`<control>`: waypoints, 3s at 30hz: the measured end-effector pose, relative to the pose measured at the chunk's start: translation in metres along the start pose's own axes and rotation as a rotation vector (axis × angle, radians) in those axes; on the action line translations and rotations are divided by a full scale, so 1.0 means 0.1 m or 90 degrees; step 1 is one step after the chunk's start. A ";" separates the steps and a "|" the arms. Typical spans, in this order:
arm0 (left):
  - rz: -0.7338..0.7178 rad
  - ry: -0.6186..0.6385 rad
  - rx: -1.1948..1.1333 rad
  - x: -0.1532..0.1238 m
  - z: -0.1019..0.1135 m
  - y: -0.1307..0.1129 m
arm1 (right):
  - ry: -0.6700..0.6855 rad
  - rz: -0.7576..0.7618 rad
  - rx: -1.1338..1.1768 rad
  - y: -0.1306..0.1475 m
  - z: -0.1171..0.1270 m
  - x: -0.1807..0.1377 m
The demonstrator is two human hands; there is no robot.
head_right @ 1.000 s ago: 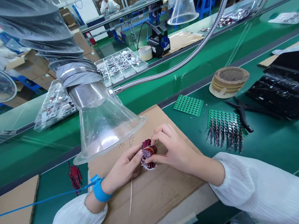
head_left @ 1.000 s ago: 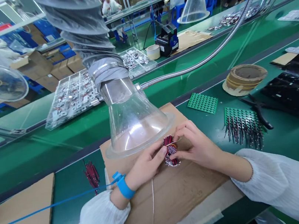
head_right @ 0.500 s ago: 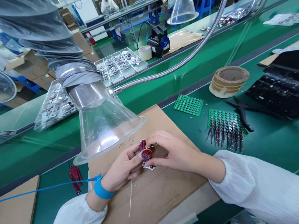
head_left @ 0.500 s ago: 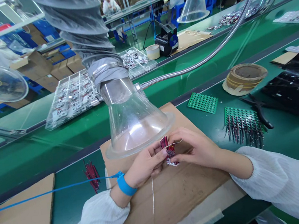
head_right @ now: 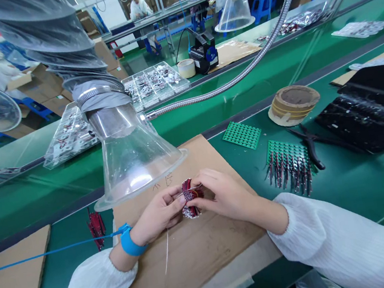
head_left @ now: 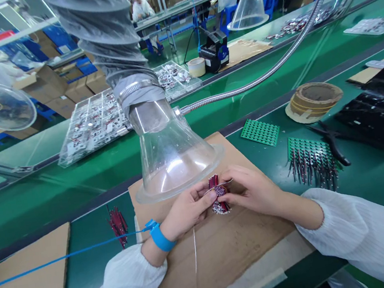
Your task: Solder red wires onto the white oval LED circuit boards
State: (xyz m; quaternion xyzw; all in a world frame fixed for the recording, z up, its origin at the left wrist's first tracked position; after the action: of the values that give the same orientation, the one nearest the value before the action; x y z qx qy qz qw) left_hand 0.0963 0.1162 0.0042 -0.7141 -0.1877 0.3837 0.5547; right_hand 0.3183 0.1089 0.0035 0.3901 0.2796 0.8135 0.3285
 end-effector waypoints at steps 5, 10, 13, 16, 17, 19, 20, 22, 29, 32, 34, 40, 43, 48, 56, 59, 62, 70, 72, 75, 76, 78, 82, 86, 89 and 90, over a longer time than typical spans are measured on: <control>0.016 -0.021 0.042 -0.01 0.01 0.00 | -0.004 0.002 0.026 -0.02 -0.01 0.00; 0.037 -0.070 0.004 0.00 -0.01 0.01 | -0.008 -0.010 0.037 -0.06 -0.01 0.01; 0.037 -0.096 -0.025 0.00 -0.01 0.02 | -0.006 -0.011 0.035 -0.05 -0.01 0.01; 0.023 -0.110 -0.065 0.00 -0.02 0.02 | 0.002 -0.040 0.041 -0.02 0.00 0.02; 0.017 -0.113 -0.074 0.01 -0.04 0.01 | 0.006 -0.054 0.044 -0.01 0.00 0.03; 0.000 -0.127 -0.083 0.01 -0.06 -0.01 | 0.014 -0.076 0.050 0.00 0.00 0.03; -0.013 -0.137 -0.084 0.01 -0.08 -0.02 | 0.014 -0.083 0.051 0.00 0.00 0.03; -0.048 -0.158 -0.084 0.02 -0.11 -0.05 | 0.011 -0.091 0.050 0.02 0.00 0.03; -0.089 -0.233 -0.001 0.01 -0.10 0.03 | -0.002 -0.166 0.132 0.08 -0.02 0.03; -0.051 -0.267 0.059 -0.01 -0.08 0.09 | -0.023 -0.205 0.234 0.10 -0.06 0.03; -0.038 -0.293 0.082 -0.03 -0.07 0.12 | -0.043 -0.228 0.295 0.10 -0.09 0.03; -0.044 -0.268 0.082 0.01 -0.06 0.11 | -0.060 -0.294 0.375 0.05 -0.17 0.01; -0.063 -0.244 0.024 0.03 -0.07 0.07 | -0.057 -0.314 0.383 0.00 -0.19 0.00; -0.078 -0.233 -0.005 0.03 -0.10 -0.01 | -0.058 -0.334 0.397 -0.02 -0.20 0.00; -0.087 -0.244 0.057 0.05 -0.07 0.09 | -0.068 -0.376 0.421 -0.03 -0.21 0.01; -0.100 -0.232 0.043 0.05 -0.08 0.07 | -0.068 -0.368 0.428 -0.03 -0.21 0.00; -0.084 -0.222 0.018 0.05 -0.08 0.04 | -0.064 -0.346 0.424 -0.04 -0.22 -0.01; -0.094 -0.197 0.108 -0.02 0.00 -0.02 | -0.093 -0.334 0.408 -0.08 -0.14 0.03; -0.101 -0.201 0.178 -0.02 0.01 -0.02 | -0.108 -0.334 0.427 -0.10 -0.12 0.05; -0.131 -0.234 0.263 0.00 0.00 0.01 | -0.098 -0.346 0.452 -0.13 -0.13 0.06; -0.146 -0.248 0.270 0.01 -0.01 0.02 | -0.088 -0.347 0.465 -0.12 -0.15 0.06; -0.163 -0.267 0.260 0.03 -0.01 0.06 | -0.075 -0.339 0.482 -0.11 -0.19 0.04; -0.180 -0.274 0.243 0.04 0.00 0.08 | -0.080 -0.322 0.439 -0.06 -0.23 0.01; -0.190 -0.283 0.195 0.04 -0.03 0.07 | -0.111 -0.299 0.366 -0.05 -0.26 0.01; -0.145 -0.268 0.149 0.05 -0.07 0.07 | -0.144 -0.262 0.299 -0.07 -0.27 0.01; -0.129 -0.256 0.139 0.05 -0.07 0.07 | -0.150 -0.248 0.274 -0.07 -0.27 0.01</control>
State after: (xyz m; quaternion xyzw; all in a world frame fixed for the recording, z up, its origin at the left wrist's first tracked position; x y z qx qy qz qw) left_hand 0.1042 0.1130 -0.0036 -0.5365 -0.3226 0.4786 0.6156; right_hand 0.2982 0.1093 -0.0153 0.4811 0.4747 0.6069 0.4182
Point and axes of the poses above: each hand's wrist, its own x-axis towards the middle knuckle, its own z-axis out of the back of the hand, y = z × x, the point moved 1 cm from there along x, towards the middle knuckle, and after that the axes turned 6 degrees about x, right-handed, at the moved point
